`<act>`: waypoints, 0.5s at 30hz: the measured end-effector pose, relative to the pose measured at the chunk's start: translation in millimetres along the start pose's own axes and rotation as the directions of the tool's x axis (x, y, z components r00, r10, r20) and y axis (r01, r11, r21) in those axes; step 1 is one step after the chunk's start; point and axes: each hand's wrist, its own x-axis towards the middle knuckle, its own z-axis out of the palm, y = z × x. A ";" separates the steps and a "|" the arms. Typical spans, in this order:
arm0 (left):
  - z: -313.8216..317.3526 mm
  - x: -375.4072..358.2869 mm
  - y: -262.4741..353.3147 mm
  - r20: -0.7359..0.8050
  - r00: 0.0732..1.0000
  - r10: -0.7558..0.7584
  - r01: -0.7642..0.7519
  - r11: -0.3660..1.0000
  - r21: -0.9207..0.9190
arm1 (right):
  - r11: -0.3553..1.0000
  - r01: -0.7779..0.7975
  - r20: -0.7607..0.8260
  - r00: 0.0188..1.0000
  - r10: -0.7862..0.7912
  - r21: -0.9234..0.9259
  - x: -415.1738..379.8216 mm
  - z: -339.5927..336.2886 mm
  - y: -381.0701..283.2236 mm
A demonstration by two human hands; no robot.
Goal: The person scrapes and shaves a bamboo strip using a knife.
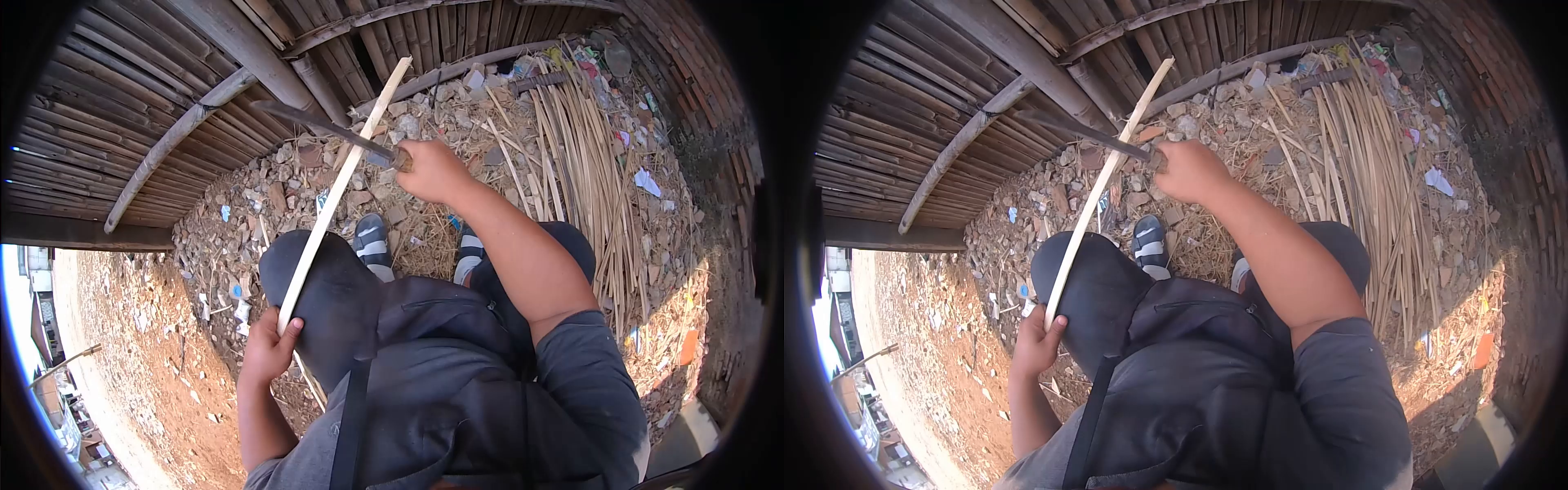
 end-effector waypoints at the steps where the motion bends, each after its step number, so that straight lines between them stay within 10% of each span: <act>1: 0.9 1.7 -0.5 0.009 1.000 0.003 -0.003 1.000 -0.010 | 0.992 0.105 0.039 0.994 -0.102 -0.066 -5.6 0.5 -9.1; 4: 1.3 1.4 -5.9 0.016 1.000 0.011 -0.010 0.997 -0.078 | 0.936 0.245 0.169 0.964 -0.206 -0.252 -6.7 -7.2 -14.7; 7: -1.0 -1.1 -10.8 0.014 1.000 -0.014 0.016 0.996 -0.083 | 0.974 -0.137 -0.064 0.986 0.151 0.180 27.4 6.3 41.5; 10: -7.6 -5.1 0.0 0.014 0.998 -0.068 0.068 0.997 -0.032 | 0.972 -0.163 -0.049 0.984 0.173 0.168 23.8 -4.0 46.7; 15: -3.4 2.7 -5.2 0.050 0.998 -0.024 0.026 0.999 -0.041 | 0.973 0.168 0.189 0.972 -0.137 -0.160 -15.4 -17.9 -22.8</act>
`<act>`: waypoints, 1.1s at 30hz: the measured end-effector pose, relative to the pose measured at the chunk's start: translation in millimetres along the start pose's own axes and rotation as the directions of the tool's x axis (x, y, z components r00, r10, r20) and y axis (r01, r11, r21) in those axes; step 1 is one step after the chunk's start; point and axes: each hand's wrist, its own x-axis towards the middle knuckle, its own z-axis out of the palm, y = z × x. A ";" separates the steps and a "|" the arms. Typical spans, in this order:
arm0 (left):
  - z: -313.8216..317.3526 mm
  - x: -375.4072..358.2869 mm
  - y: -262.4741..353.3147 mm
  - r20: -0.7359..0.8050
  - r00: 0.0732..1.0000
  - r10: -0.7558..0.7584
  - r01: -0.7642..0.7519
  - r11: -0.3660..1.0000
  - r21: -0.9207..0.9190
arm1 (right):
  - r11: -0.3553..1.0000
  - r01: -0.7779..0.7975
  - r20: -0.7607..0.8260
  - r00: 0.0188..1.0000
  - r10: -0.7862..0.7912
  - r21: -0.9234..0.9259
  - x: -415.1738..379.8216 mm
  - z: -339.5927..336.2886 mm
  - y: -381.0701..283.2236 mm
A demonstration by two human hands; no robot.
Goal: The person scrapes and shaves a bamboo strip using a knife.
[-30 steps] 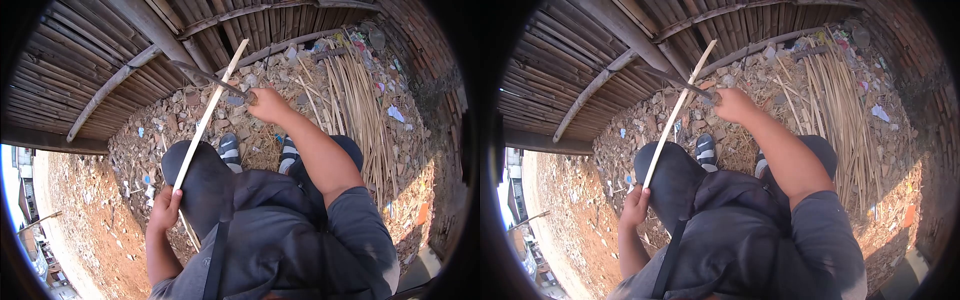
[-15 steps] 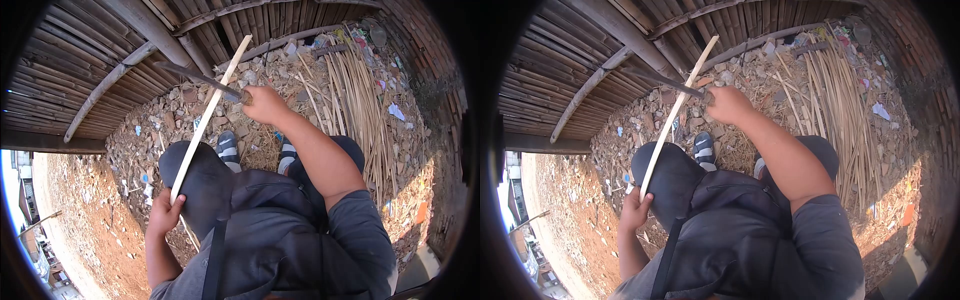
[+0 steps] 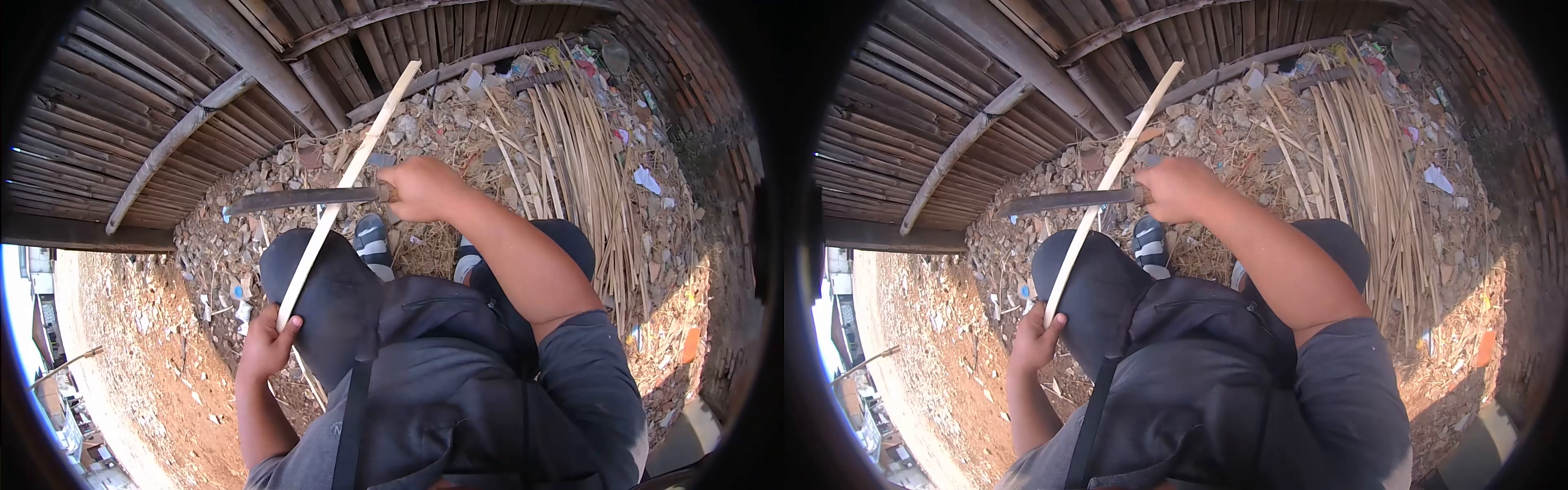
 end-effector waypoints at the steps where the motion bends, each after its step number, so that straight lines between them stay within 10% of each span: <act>1: 0.2 0.0 -3.0 0.011 1.000 0.006 -0.006 1.000 -0.011 | 0.992 0.054 0.087 0.995 -0.044 -0.115 -1.9 -4.5 -6.2; 5: -4.3 -0.7 -4.9 0.052 0.999 -0.004 0.010 0.993 -0.121 | 0.942 -0.201 -0.060 0.973 0.225 0.267 18.3 2.9 52.8; 13: -10.6 8.9 -27.8 0.182 0.982 0.053 0.003 0.956 -0.294 | 0.987 0.131 0.016 0.991 -0.130 -0.098 2.2 -4.7 1.5; 17: -18.4 6.2 -19.4 0.228 0.973 -0.036 0.116 0.931 -0.347 | 0.937 -0.191 -0.070 0.973 0.221 0.292 27.3 4.1 52.7; 21: -22.4 6.6 -14.6 0.269 0.958 -0.098 0.200 0.903 -0.381 | 0.977 -0.083 -0.191 0.974 0.120 0.194 21.3 16.7 41.4; 24: -20.8 10.6 -16.6 0.273 0.962 -0.021 0.124 0.922 -0.367 | 0.999 0.044 0.037 0.998 -0.044 0.016 3.3 2.5 1.3; 29: -15.8 7.6 -31.0 0.265 0.964 0.008 0.116 0.886 -0.449 | 0.888 -0.250 -0.042 0.957 0.288 0.386 25.9 14.3 61.2; 33: -11.4 6.6 -26.0 0.213 0.977 0.015 0.066 0.927 -0.369 | 0.978 -0.080 -0.112 0.988 0.103 0.190 12.4 10.5 36.7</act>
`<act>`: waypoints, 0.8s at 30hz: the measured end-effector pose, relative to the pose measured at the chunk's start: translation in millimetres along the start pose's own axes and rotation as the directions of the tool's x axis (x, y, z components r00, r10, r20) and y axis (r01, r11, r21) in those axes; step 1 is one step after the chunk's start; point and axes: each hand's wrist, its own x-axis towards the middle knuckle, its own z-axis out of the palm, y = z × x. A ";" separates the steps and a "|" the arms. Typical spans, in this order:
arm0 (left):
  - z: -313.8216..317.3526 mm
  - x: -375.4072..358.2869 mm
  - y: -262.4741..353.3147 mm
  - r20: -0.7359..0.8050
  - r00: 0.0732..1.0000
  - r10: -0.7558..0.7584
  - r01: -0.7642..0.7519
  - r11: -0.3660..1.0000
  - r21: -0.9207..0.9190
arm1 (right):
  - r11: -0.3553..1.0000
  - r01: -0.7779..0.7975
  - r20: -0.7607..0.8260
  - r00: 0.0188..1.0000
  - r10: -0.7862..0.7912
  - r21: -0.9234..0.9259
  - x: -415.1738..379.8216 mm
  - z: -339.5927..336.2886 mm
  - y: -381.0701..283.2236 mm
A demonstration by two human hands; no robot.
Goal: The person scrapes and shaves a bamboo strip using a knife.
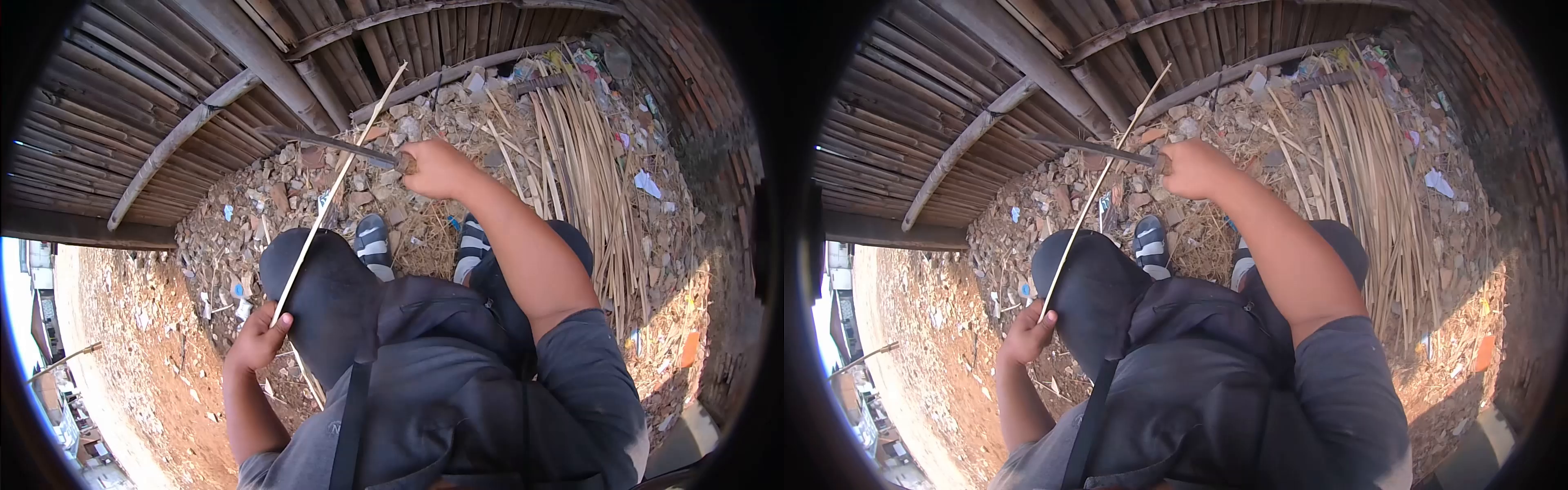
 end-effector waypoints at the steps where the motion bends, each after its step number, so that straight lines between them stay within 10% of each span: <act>1: 1.2 1.5 -0.8 -0.004 1.000 0.010 -0.010 1.000 0.030 | 0.996 0.015 0.060 0.998 -0.010 -0.093 -7.4 -3.2 -14.3; 4: 1.1 4.6 -0.2 0.016 0.998 0.054 -0.056 0.993 0.101 | 0.968 0.065 0.192 0.981 -0.018 -0.242 -12.6 -14.0 -34.9; 7: 0.6 0.8 13.3 -0.011 0.999 -0.045 0.046 0.988 0.149 | 0.991 -0.094 0.054 0.995 0.089 0.100 21.8 10.4 26.3; 14: 5.2 -1.7 32.7 -0.074 0.997 -0.032 0.054 0.946 0.319 | 0.970 0.000 0.149 0.988 0.037 -0.242 -6.4 -12.6 -28.3; 18: 17.7 -2.9 30.1 -0.159 0.987 0.035 0.006 0.968 0.251 | 0.991 -0.126 0.092 0.988 0.121 0.047 16.2 -0.8 20.3; 24: 8.5 -2.9 18.5 -0.106 0.992 0.068 -0.038 0.964 0.264 | 0.994 -0.014 0.064 0.998 0.022 -0.109 -4.2 1.6 -16.3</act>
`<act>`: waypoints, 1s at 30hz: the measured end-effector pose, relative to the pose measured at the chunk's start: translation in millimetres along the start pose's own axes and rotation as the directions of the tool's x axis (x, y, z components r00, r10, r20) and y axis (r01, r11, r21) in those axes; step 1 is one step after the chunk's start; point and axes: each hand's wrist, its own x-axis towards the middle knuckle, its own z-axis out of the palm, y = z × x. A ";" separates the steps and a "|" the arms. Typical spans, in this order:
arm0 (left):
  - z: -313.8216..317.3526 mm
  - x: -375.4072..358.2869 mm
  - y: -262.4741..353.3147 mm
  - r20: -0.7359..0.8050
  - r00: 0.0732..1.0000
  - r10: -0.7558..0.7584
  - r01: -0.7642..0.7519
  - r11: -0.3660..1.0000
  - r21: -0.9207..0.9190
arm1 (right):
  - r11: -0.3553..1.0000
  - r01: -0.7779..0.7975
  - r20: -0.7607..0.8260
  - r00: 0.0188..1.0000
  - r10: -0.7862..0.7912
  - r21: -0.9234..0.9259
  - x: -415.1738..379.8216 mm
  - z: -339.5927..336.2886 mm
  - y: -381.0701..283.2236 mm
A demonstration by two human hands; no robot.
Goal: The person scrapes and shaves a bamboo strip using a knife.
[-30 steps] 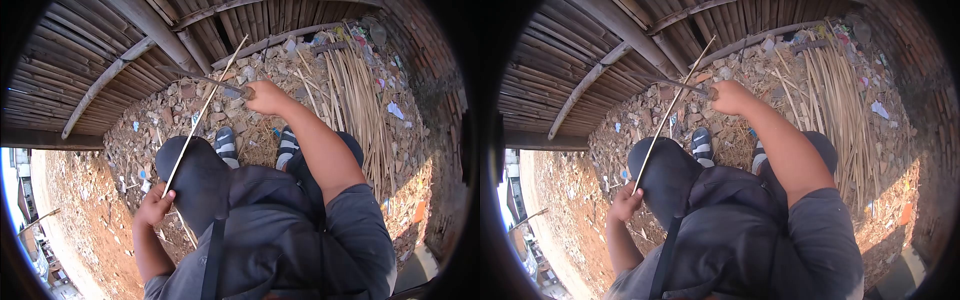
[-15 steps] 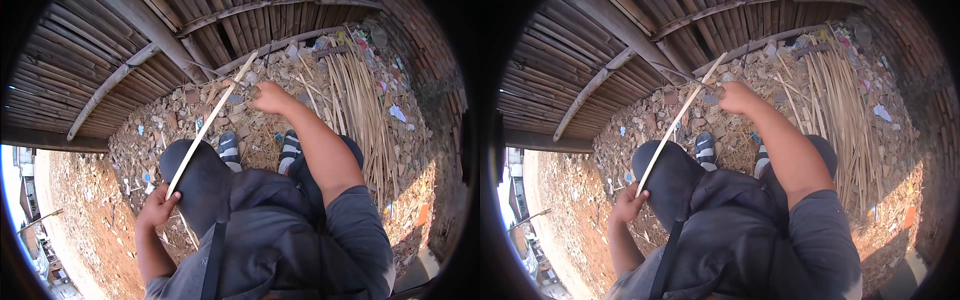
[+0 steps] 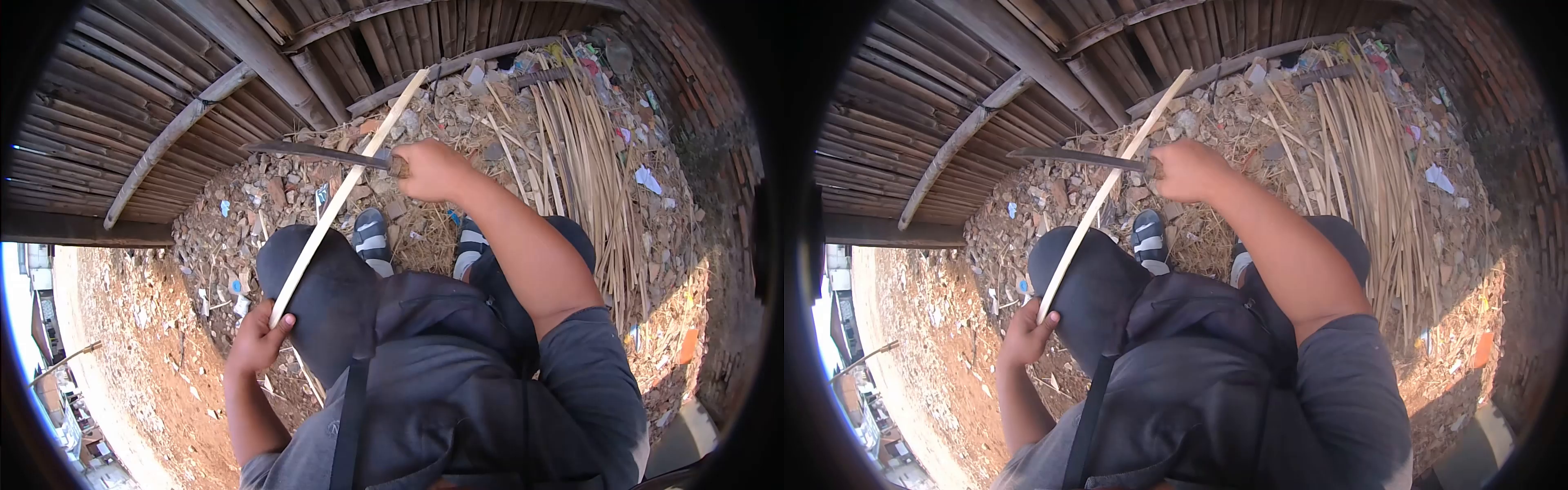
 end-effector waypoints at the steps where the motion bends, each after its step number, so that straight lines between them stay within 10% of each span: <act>1: -0.4 2.1 -0.1 0.014 1.000 -0.019 0.019 1.000 0.009 | 1.000 -0.017 0.020 1.000 0.016 0.015 1.1 1.0 2.3; 10: 8.8 -3.3 9.2 -0.148 0.988 0.041 -0.012 0.982 0.190 | 0.972 -0.100 -0.095 0.988 0.123 0.214 15.1 4.5 30.4; 14: 11.5 -0.4 3.2 -0.146 0.986 0.079 -0.054 0.985 0.165 | 0.990 0.058 0.046 0.998 -0.052 -0.127 -5.2 -7.0 -5.2; 17: 13.0 0.6 11.1 -0.152 0.987 0.055 -0.034 0.990 0.139 | 0.932 -0.157 0.110 0.986 0.128 0.328 21.5 10.3 34.7; 27: 9.9 4.2 3.4 -0.102 0.994 0.047 -0.042 0.998 0.048 | 0.992 0.125 -0.001 0.992 -0.125 -0.018 -1.8 0.7 6.9; 30: 10.3 2.5 2.0 -0.118 0.992 0.047 -0.036 0.995 0.089 | 0.969 -0.116 -0.089 0.986 0.138 0.217 16.6 12.4 47.7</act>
